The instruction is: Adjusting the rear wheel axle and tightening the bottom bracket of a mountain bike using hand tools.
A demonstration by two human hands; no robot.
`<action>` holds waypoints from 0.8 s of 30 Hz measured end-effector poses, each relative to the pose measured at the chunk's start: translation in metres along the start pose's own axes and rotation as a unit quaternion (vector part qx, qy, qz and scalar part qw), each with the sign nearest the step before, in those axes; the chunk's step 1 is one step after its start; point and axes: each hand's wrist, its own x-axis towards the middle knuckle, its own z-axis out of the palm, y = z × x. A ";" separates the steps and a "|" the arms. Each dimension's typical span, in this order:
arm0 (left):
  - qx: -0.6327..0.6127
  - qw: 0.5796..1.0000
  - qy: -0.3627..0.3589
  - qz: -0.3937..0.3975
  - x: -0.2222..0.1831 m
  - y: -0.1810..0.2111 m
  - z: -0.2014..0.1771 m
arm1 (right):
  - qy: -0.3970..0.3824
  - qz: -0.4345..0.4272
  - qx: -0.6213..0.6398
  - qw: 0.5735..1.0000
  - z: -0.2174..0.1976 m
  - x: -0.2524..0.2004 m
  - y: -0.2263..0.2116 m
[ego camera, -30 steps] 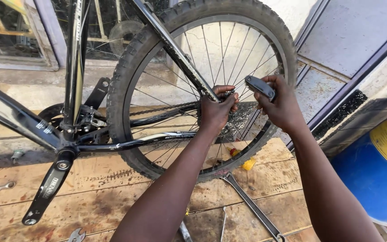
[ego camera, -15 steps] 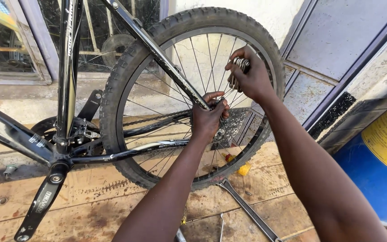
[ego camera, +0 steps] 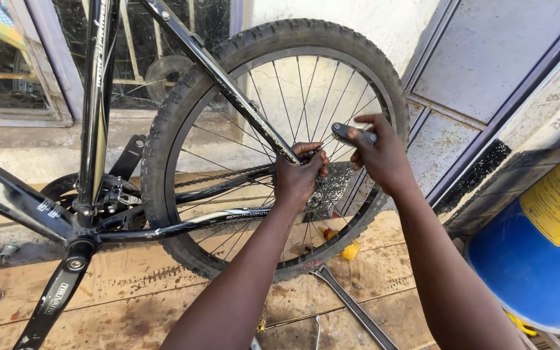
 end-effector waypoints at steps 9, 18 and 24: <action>0.001 1.000 -0.007 0.008 -0.004 0.013 0.004 | 0.027 -0.199 -0.386 0.900 0.016 0.066 -0.009; 0.009 1.000 -0.002 0.006 -0.003 0.005 0.001 | -0.067 0.098 0.181 0.976 0.006 0.040 0.037; 0.000 1.000 0.003 0.011 -0.001 0.003 0.002 | -0.046 0.011 0.323 0.945 -0.005 0.019 0.070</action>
